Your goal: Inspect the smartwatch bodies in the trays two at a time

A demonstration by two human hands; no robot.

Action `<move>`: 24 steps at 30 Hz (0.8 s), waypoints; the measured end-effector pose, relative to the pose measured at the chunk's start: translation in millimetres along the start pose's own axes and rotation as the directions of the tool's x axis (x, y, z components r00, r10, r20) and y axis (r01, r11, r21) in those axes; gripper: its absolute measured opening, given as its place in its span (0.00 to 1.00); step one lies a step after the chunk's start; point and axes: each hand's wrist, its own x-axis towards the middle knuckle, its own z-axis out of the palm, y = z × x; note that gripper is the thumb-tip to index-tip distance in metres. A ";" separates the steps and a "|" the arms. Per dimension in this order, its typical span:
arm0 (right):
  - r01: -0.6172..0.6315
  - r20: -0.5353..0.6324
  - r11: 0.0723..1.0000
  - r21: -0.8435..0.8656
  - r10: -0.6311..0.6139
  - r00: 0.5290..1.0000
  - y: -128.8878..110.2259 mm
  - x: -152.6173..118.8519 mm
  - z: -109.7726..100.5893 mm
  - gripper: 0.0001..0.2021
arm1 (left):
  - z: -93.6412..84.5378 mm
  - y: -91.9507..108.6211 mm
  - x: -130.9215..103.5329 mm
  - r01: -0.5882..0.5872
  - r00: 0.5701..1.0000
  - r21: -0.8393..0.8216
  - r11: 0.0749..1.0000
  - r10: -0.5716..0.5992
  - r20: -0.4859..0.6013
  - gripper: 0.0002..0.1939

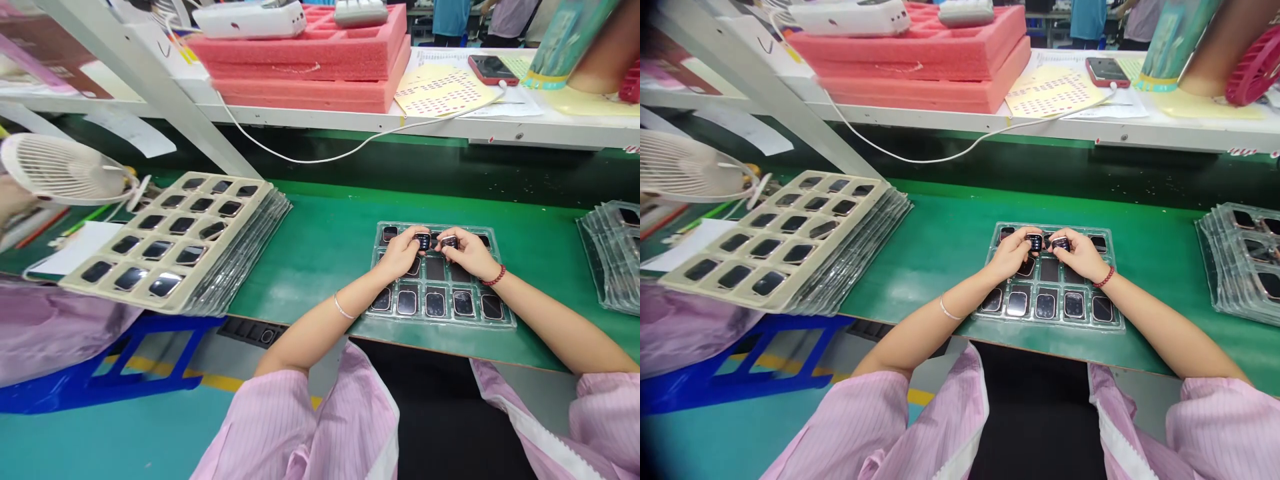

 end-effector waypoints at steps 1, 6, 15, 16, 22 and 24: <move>0.018 -0.001 1.000 -0.003 -0.018 1.000 -0.5 -0.1 0.7 0.13 | -0.3 -0.6 0.4 0.005 1.000 0.002 1.000 -0.005 -0.007 0.21; -0.008 0.040 0.999 0.034 0.006 0.999 -1.8 0.0 -0.3 0.20 | 0.3 -2.5 1.4 -0.029 0.998 0.033 0.999 0.031 -0.061 0.22; -0.019 0.065 1.000 0.016 0.018 0.998 3.1 -0.3 -3.1 0.23 | 1.2 -4.6 3.3 -0.056 0.997 0.052 0.997 0.059 -0.052 0.20; -0.012 0.064 1.000 0.017 0.011 0.998 3.2 -0.7 -2.9 0.24 | 1.4 -5.0 3.1 -0.057 0.997 0.062 0.996 0.060 -0.051 0.22; 0.035 0.038 0.999 0.008 -0.035 0.999 3.4 -1.5 -1.2 0.25 | 1.6 -6.6 1.8 -0.057 0.998 0.049 0.997 0.058 -0.038 0.28; 0.014 0.029 1.000 -0.003 -0.014 0.999 2.5 0.0 -1.1 0.20 | 1.4 -5.2 2.1 -0.034 0.999 -0.010 0.999 0.034 -0.029 0.20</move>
